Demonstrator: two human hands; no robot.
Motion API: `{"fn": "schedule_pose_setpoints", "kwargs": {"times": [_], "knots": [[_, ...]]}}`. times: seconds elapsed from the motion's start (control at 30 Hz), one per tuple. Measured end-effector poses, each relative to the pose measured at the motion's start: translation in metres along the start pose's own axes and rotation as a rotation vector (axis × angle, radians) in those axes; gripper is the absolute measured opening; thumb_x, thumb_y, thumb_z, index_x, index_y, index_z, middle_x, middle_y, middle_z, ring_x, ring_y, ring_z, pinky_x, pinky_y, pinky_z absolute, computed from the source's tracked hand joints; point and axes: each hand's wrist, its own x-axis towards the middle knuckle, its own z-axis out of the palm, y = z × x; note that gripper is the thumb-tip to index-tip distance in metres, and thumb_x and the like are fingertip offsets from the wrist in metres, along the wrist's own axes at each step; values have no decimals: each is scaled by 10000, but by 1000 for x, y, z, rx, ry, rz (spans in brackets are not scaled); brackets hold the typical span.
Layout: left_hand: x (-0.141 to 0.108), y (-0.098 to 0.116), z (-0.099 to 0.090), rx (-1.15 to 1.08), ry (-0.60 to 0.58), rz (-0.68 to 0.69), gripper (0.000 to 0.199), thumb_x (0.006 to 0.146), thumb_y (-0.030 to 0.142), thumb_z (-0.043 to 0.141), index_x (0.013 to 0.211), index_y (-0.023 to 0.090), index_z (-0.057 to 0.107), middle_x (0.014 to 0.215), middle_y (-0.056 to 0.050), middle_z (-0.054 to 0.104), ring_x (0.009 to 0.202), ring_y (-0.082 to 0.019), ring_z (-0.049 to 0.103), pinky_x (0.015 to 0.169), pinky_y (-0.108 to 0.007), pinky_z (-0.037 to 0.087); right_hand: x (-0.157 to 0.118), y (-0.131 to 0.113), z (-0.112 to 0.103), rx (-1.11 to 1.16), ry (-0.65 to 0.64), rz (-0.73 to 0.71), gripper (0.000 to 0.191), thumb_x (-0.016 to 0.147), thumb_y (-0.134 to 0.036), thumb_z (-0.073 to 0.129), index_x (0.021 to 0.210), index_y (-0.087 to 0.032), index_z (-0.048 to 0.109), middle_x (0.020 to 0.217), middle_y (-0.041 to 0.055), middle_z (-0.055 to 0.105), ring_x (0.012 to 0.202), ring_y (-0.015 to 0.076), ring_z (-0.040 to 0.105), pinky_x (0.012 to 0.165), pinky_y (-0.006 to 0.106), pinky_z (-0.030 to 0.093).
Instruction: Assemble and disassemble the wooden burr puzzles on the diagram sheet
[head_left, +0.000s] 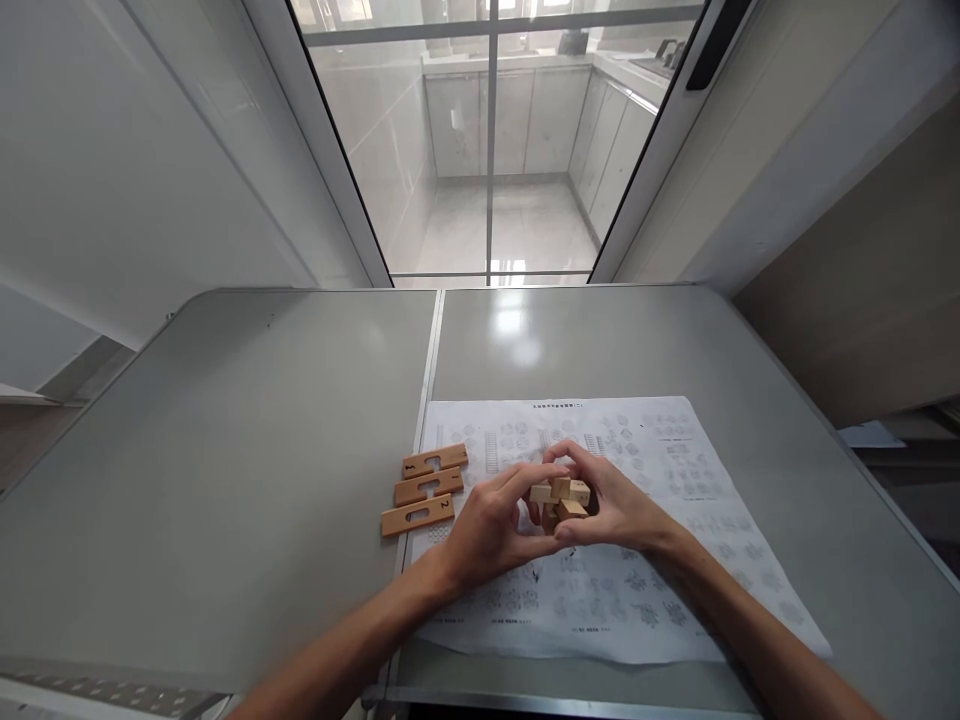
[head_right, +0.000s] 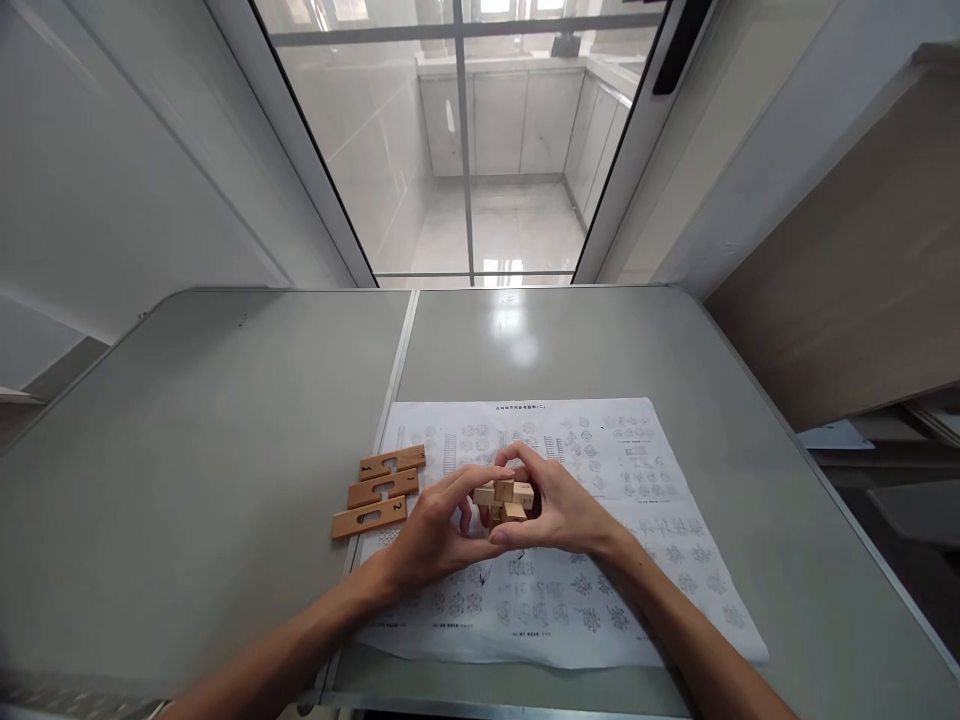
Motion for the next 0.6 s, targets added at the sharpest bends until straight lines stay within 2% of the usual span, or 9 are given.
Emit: {"fn": "schedule_pose_setpoints", "kwargs": {"times": [0.1, 0.23, 0.33, 0.43, 0.53, 0.6], "knots": [[-2, -3, 1, 19, 20, 46, 583, 894, 369, 845, 1411, 267, 597, 1144, -58, 743, 735, -113, 641, 605, -214, 540, 0, 0, 0, 49, -19, 1, 626, 762, -434, 956, 1180, -233, 535, 953, 47, 773, 809, 230, 742, 675, 311, 574], [-4, -8, 3, 65, 73, 84, 764, 812, 481, 915, 1452, 275, 554, 1109, -54, 734, 703, -118, 629, 637, -251, 580, 0, 2, -5, 152, -101, -20, 611, 818, -601, 880, 1189, -190, 622, 1020, 81, 751, 883, 242, 734, 747, 335, 574], [-4, -8, 1, 56, 80, 88, 854, 778, 533, 923, 1487, 277, 520, 1128, -63, 728, 722, -131, 652, 680, -286, 621, 0, 4, -8, 176, -144, -23, 586, 908, -623, 791, 1252, -171, 647, 1005, 74, 729, 791, 180, 678, 704, 303, 538], [-1, -3, -4, -3, 25, 115, 822, 806, 500, 912, 1488, 276, 511, 1271, -114, 703, 786, -146, 695, 660, -278, 635, 0, 5, -11, 186, -187, -23, 587, 917, -636, 774, 1247, -162, 669, 887, 36, 705, 643, 126, 587, 613, 267, 488], [2, 2, -7, -48, 5, 154, 788, 832, 423, 905, 1493, 275, 503, 1435, -164, 640, 917, -180, 736, 582, -228, 610, 0, 7, -11, 197, -232, -40, 570, 919, -664, 752, 1176, -158, 697, 803, 18, 687, 609, 127, 575, 600, 270, 483], [2, 4, -7, -52, 16, 172, 784, 837, 386, 903, 1496, 269, 496, 1431, -159, 652, 903, -172, 743, 565, -214, 597, 0, 8, -11, 206, -247, -44, 551, 933, -651, 740, 1191, -165, 699, 750, -2, 662, 603, 128, 566, 597, 267, 468]]}}
